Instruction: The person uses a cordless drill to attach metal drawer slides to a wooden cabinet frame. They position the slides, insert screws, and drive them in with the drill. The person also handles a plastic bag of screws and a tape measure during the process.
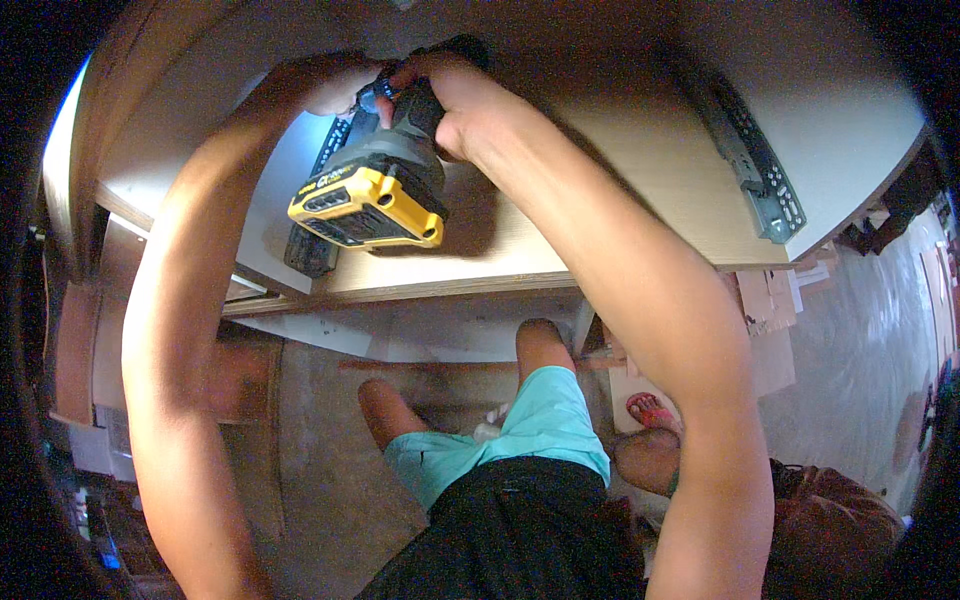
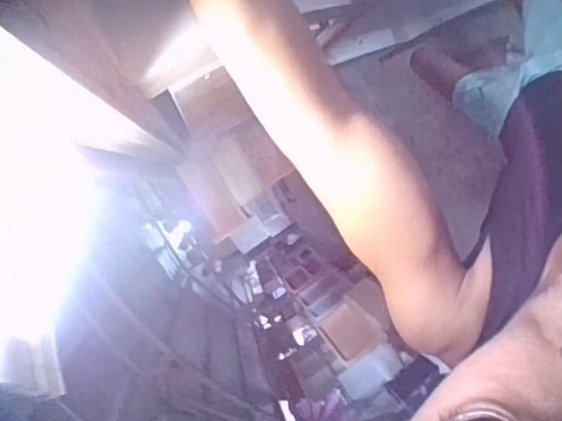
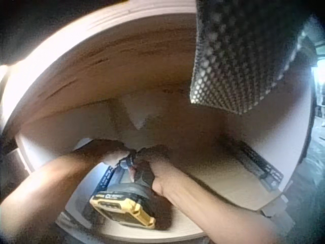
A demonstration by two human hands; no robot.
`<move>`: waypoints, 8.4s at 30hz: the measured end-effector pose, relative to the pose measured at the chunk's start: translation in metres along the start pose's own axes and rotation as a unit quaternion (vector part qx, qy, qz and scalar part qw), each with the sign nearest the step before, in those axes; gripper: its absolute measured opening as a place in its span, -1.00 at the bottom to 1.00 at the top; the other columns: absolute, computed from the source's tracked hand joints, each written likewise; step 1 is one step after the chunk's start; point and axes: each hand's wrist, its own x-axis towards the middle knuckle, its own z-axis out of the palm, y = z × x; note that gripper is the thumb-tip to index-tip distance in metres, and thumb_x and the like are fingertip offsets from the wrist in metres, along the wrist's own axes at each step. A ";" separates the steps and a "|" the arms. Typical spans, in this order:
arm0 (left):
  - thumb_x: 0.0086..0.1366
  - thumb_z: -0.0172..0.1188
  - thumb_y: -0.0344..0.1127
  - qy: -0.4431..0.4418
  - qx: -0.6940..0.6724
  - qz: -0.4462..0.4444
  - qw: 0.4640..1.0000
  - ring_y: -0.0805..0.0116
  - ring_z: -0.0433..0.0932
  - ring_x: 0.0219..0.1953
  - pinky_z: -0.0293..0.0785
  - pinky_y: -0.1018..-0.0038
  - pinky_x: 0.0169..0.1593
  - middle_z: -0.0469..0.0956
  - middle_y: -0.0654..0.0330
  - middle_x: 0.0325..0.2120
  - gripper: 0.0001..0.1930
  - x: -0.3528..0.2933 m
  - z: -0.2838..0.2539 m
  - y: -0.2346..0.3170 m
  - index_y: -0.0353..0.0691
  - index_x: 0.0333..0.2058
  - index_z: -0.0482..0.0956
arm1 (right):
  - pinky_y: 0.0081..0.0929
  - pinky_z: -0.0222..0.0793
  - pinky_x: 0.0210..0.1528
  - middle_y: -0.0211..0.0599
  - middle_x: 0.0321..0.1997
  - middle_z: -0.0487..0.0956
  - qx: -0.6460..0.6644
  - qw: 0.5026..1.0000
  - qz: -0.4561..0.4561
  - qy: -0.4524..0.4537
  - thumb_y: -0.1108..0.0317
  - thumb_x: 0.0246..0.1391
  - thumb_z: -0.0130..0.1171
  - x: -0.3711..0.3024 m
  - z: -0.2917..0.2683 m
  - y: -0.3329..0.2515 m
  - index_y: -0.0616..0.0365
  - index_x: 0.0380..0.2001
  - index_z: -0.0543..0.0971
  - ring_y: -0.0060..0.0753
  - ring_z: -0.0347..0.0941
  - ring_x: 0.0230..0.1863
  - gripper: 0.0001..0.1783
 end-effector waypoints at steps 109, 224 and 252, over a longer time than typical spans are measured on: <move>0.18 0.38 -0.46 -0.065 -0.152 -0.076 0.983 0.16 0.66 -0.33 0.56 0.21 -0.26 0.70 -0.01 -0.38 -0.83 0.028 0.053 -0.049 -0.30 -0.23 0.71 | -0.42 0.65 -0.40 0.22 -0.36 0.59 -0.104 0.994 -0.027 -0.038 0.57 0.11 0.13 0.038 -0.030 -0.006 0.40 -0.20 0.46 -0.26 0.56 -0.51 -0.81; 0.07 0.30 -0.36 0.086 -0.135 -0.206 0.965 0.07 0.70 -0.51 0.66 0.11 -0.33 0.70 -0.10 -0.49 -0.86 -0.005 0.015 -0.058 -0.32 -0.43 0.70 | -0.41 0.49 -0.01 -0.35 -0.22 0.71 -0.649 0.712 -0.248 -0.104 0.18 -0.09 0.45 0.022 -0.029 -0.085 0.07 -0.30 0.70 -0.43 0.60 -0.17 -0.70; 0.00 0.43 -0.58 -0.041 -0.190 -0.146 0.970 0.17 0.69 -0.31 0.60 0.25 -0.21 0.74 0.03 -0.32 -0.74 -0.002 -0.013 -0.003 -0.30 -0.26 0.76 | -0.33 0.65 -0.09 -0.17 -0.18 0.75 -0.300 0.951 -0.053 -0.046 0.21 -0.02 0.40 0.060 -0.055 -0.077 0.18 -0.19 0.68 -0.30 0.71 -0.24 -0.65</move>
